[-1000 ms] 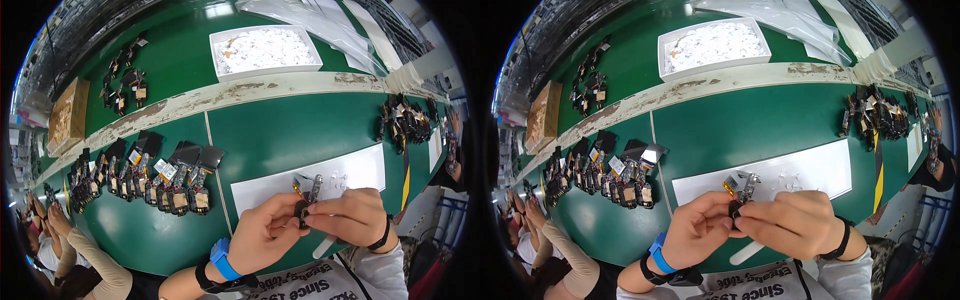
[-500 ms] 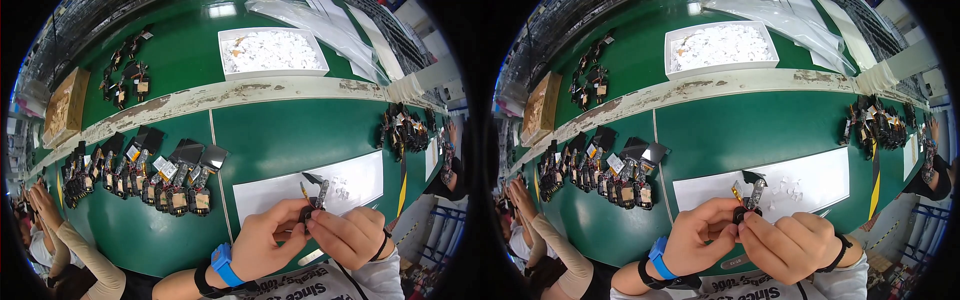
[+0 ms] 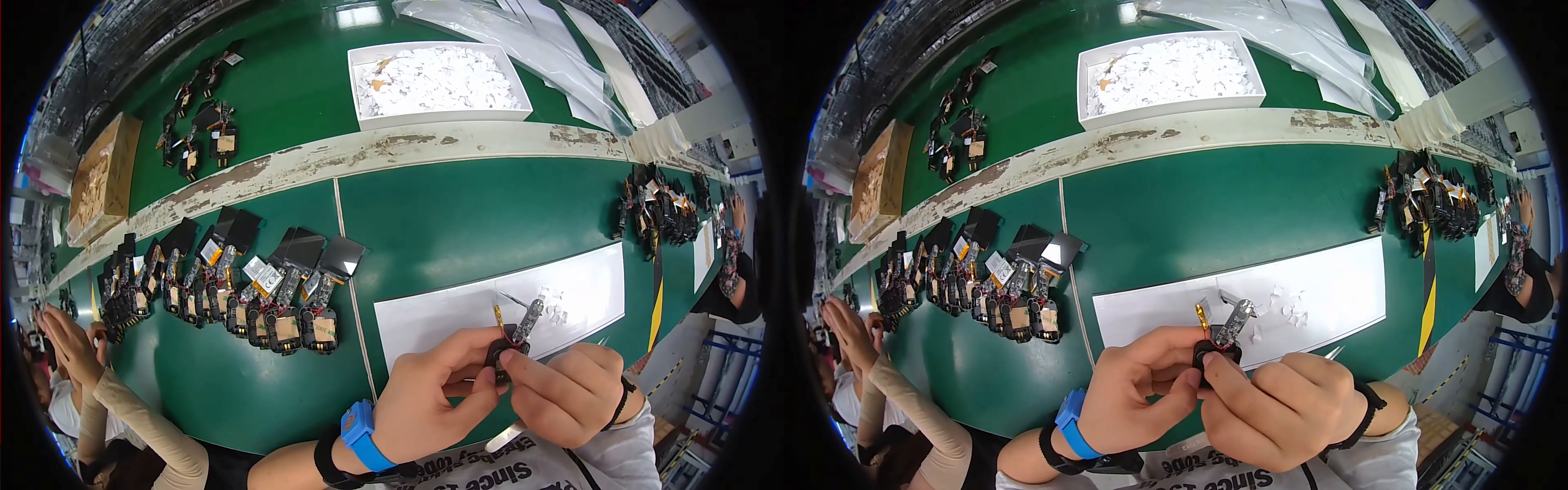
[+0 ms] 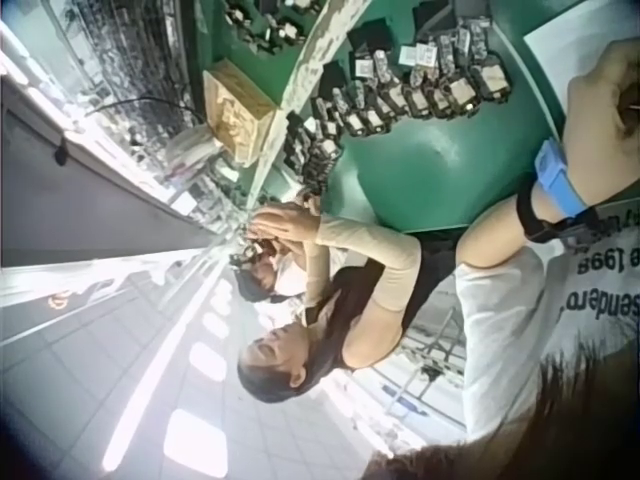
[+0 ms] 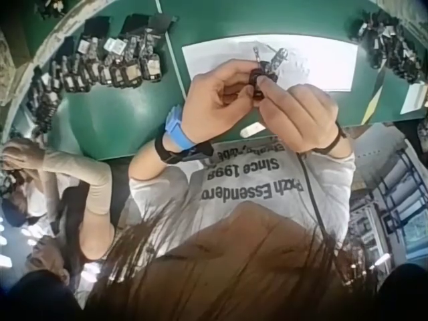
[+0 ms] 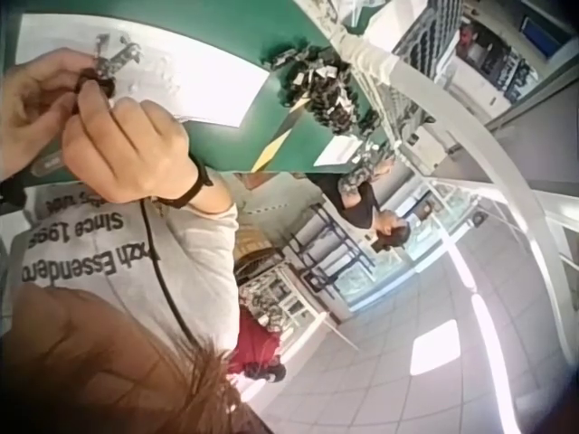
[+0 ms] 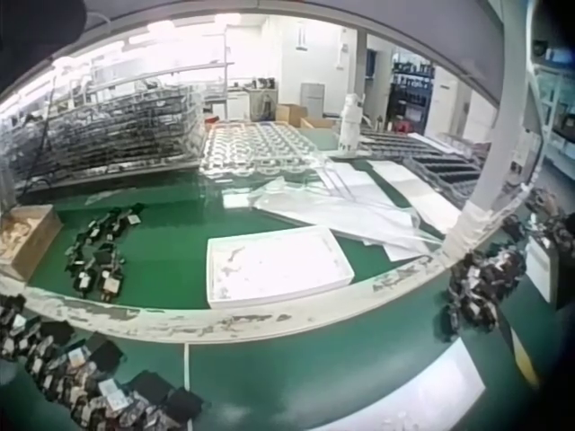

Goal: Assembling and inspecting small electronic components on a production line using tweezers.

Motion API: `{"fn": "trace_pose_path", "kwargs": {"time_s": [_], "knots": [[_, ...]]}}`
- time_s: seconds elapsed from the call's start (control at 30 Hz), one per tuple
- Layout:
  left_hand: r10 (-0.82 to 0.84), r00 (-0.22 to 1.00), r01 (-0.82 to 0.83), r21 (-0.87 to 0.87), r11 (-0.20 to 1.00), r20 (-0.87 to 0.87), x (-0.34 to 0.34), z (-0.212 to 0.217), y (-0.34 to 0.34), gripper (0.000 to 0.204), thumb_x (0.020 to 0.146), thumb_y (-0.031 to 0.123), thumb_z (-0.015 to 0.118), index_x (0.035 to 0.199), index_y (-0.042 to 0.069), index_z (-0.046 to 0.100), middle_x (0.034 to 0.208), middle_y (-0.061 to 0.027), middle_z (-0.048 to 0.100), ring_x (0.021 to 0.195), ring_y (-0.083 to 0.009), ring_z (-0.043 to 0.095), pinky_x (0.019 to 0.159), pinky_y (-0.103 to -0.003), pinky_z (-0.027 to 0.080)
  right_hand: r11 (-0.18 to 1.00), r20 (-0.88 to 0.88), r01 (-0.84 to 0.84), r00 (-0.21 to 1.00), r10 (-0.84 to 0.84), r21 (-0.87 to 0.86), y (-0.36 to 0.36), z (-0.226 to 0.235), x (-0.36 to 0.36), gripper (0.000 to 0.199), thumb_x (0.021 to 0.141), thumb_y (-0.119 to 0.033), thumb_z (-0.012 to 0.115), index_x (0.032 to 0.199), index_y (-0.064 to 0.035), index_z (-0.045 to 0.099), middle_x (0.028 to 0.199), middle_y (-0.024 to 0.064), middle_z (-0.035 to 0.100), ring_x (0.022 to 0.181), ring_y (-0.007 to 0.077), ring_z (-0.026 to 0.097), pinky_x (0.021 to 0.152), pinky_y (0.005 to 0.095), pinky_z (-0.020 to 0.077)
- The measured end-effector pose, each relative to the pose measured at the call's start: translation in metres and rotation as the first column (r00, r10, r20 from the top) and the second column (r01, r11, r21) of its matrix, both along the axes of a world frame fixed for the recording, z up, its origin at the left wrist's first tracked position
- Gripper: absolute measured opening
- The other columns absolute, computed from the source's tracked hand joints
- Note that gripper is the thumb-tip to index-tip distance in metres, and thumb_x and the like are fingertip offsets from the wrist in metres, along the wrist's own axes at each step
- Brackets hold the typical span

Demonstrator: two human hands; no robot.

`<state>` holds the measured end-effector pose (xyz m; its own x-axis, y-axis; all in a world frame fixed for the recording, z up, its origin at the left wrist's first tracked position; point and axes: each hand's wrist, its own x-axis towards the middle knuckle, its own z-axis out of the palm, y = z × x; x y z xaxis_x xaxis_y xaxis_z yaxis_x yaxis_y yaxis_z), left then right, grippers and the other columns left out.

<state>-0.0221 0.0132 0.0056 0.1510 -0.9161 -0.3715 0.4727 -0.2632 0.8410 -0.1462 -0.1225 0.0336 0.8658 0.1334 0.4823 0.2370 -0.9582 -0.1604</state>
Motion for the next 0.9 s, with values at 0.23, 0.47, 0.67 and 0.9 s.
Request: {"fn": "trace_pose_path", "kwargs": {"time_s": [0.23, 0.47, 0.67, 0.9], "knots": [[-0.003, 1.0, 0.003, 0.01, 1.0, 0.011, -0.001, -0.002, 0.001, 0.038, 0.087, -0.011, 0.043, 0.124, -0.003, 0.045, 0.113, -0.0138, 0.06, 0.106, -0.0183, 0.057, 0.09, -0.03, 0.048, 0.996, 0.031, 0.003, 1.0, 0.0, -0.087, 0.005, -0.004, -0.002, 0.013, 0.058, -0.001, 0.059, 0.066, -0.0025, 0.049, 0.083, 0.0202, 0.067, 0.045, 0.0083, 0.04, 0.034, 0.0184, 0.0253], [0.082, 0.996, -0.08, -0.059, 0.995, 0.03, -0.008, -0.011, 0.001, 0.037, 0.086, -0.005, 0.051, 0.122, 0.001, 0.046, 0.101, -0.0138, 0.065, 0.092, -0.0189, 0.065, 0.081, -0.029, 0.055, 0.99, 0.049, 0.045, 0.998, -0.039, -0.135, 0.009, -0.006, 0.0, 0.012, 0.056, -0.001, 0.055, 0.058, -0.0029, 0.043, 0.082, 0.0231, 0.067, 0.042, 0.008, 0.038, 0.033, 0.0181, 0.0251], [0.074, 0.996, -0.072, -0.052, 0.996, 0.046, -0.009, -0.01, 0.002, 0.039, 0.086, -0.005, 0.051, 0.124, 0.001, 0.046, 0.102, -0.0138, 0.065, 0.093, -0.017, 0.065, 0.081, -0.029, 0.054, 0.98, 0.036, 0.028, 0.999, -0.021, -0.196, 0.011, -0.003, 0.0, 0.016, 0.059, -0.002, 0.055, 0.058, -0.0038, 0.039, 0.083, 0.0233, 0.067, 0.04, 0.0072, 0.036, 0.034, 0.0179, 0.0239], [0.054, 0.991, -0.053, -0.013, 0.999, 0.12, -0.005, -0.004, 0.003, 0.04, 0.085, -0.004, 0.053, 0.124, 0.001, 0.047, 0.102, -0.0144, 0.066, 0.092, -0.0163, 0.065, 0.08, -0.028, 0.053, 0.971, -0.029, 0.039, 0.998, -0.048, -0.235, 0.017, -0.003, -0.01, 0.02, 0.069, -0.007, 0.06, 0.061, -0.0051, 0.042, 0.086, 0.0218, 0.068, 0.04, 0.0066, 0.029, 0.035, 0.0183, 0.0191]]}}
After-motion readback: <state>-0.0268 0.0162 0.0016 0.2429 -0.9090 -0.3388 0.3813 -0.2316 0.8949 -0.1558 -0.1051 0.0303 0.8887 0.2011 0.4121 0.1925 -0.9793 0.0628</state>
